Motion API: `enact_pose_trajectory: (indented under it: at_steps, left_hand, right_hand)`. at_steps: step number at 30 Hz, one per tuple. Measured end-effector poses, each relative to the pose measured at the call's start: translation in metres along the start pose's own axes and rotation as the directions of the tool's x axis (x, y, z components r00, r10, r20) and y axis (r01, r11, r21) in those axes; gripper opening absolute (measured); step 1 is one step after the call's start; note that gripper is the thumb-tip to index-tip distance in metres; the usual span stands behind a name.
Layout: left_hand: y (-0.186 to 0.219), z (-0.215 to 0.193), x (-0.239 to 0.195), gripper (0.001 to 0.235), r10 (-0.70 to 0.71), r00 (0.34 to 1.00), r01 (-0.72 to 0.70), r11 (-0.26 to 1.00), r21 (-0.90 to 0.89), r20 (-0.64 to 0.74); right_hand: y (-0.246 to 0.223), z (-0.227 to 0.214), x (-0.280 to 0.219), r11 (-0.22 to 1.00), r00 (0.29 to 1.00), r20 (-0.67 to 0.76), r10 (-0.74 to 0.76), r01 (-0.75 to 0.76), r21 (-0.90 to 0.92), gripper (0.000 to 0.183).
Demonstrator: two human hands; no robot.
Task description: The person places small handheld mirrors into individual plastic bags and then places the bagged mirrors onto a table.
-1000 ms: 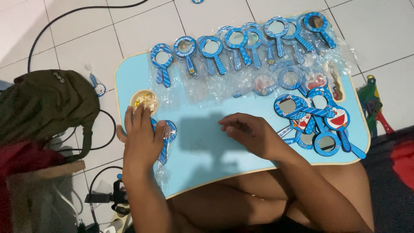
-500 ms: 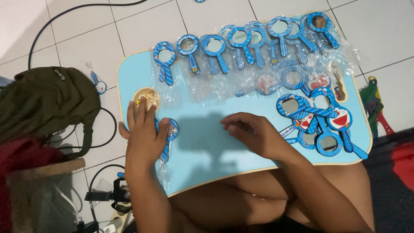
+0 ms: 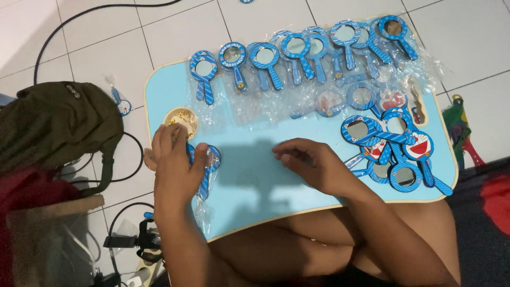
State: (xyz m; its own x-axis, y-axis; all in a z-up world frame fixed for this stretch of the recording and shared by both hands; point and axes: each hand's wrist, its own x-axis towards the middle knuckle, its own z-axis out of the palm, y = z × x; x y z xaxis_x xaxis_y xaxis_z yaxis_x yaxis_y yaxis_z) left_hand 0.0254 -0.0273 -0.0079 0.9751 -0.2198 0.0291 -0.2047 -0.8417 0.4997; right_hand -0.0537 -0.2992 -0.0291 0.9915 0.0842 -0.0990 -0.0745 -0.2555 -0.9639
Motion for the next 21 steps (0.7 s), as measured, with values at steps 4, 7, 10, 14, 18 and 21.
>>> enact_pose_trajectory:
  at_steps: [4,7,10,14,18,21]
  left_hand:
    - [-0.021,0.011,0.003,0.076,0.054,0.996,-0.061,0.995,-0.082,-0.075]
    - [-0.024,0.005,-0.002,0.070,0.058,0.991,-0.084,0.973,-0.217,-0.124]
    - [-0.028,-0.010,-0.006,0.055,0.072,0.954,-0.184,0.909,-0.375,-0.292]
    - [-0.024,-0.025,-0.008,0.045,-0.271,0.908,0.033,0.805,-0.592,-0.318]
    - [-0.033,-0.007,0.001,0.062,-0.372,0.924,0.179,0.631,-0.755,-0.092]
    - [-0.027,0.000,0.001,0.074,-0.326,0.942,0.153,0.630,-0.762,-0.080]
  right_hand:
    - [0.000,0.001,0.000,1.000,1.000,-0.002,-0.004,0.004,0.010,0.026]
    - [-0.002,0.001,-0.001,1.000,1.000,-0.002,-0.001,0.001,-0.005,0.026]
    - [-0.001,0.000,0.000,1.000,1.000,-0.001,-0.011,0.010,-0.021,0.026]
    - [0.000,-0.001,-0.001,1.000,1.000,-0.004,-0.010,0.010,-0.006,0.025]
    - [0.002,0.000,0.000,0.999,1.000,-0.012,-0.024,0.024,-0.026,0.025]
    - [0.002,0.000,0.000,0.999,0.999,-0.019,-0.030,0.029,-0.024,0.025]
